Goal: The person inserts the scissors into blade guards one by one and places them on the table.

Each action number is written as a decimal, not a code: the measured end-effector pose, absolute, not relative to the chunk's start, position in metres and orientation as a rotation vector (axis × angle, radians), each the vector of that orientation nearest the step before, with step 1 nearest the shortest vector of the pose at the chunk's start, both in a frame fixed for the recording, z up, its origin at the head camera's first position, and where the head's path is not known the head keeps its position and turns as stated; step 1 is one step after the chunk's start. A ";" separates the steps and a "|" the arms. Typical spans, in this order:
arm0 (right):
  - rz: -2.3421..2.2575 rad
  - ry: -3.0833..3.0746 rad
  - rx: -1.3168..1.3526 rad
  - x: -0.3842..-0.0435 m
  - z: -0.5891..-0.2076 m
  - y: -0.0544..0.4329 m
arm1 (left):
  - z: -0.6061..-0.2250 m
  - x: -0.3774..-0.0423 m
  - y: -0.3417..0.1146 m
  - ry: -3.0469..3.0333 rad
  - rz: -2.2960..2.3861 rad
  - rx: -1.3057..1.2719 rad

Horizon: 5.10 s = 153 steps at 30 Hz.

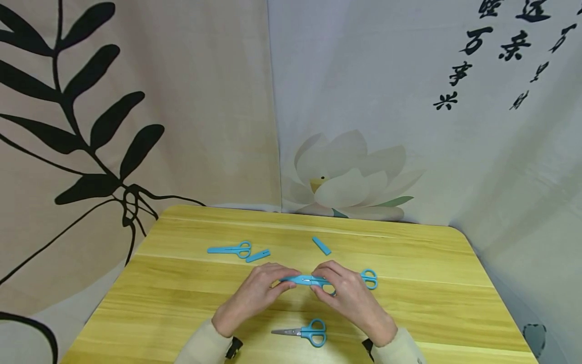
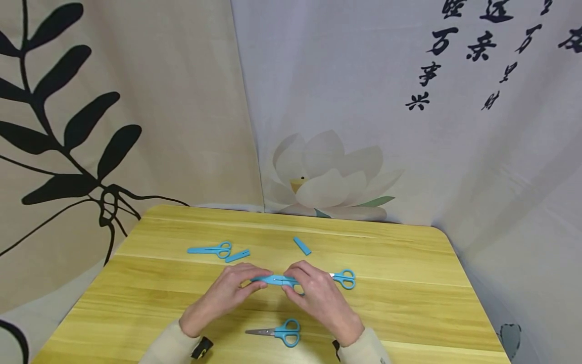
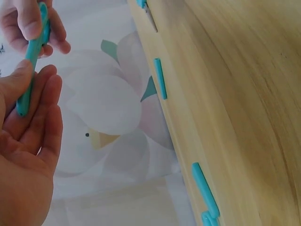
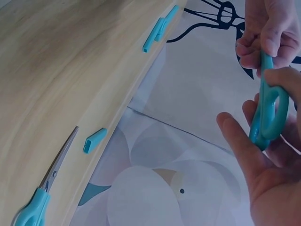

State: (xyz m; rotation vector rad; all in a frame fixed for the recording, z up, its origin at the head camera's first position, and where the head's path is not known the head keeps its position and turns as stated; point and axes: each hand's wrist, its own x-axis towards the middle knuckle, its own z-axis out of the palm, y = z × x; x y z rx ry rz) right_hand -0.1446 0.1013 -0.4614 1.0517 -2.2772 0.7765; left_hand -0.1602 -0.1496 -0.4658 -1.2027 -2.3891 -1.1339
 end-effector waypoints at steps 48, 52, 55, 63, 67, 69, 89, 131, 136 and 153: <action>0.605 -2.360 1.031 -0.144 -0.485 0.093 | -0.482 -0.152 -0.148 -2.496 -0.796 -1.146; 0.630 -2.418 1.027 -0.143 -0.483 0.092 | -0.487 -0.151 -0.149 -2.510 -0.690 -1.139; 0.692 -2.509 0.984 -0.141 -0.480 0.093 | -0.491 -0.150 -0.151 -2.520 -0.643 -1.126; 0.800 -2.589 0.867 -0.141 -0.475 0.106 | -0.494 -0.149 -0.184 -2.513 -0.692 -1.017; 0.777 -2.591 0.828 -0.142 -0.477 0.113 | -0.495 -0.150 -0.206 -2.554 -0.692 -0.957; 0.766 -2.598 0.806 -0.141 -0.479 0.116 | -0.495 -0.150 -0.217 -2.574 -0.689 -0.930; 0.744 -2.640 0.731 -0.134 -0.483 0.133 | -0.507 -0.180 -0.304 -2.640 -0.614 -0.827; 0.732 -2.649 0.729 -0.134 -0.485 0.135 | -0.525 -0.217 -0.330 -2.908 -0.754 -0.785; 0.710 -2.646 0.736 -0.134 -0.486 0.134 | -0.525 -0.219 -0.334 -2.919 -0.849 -0.779; 0.608 -2.691 0.968 -0.124 -0.500 0.126 | -0.517 -0.197 -0.323 -2.881 -0.776 -0.620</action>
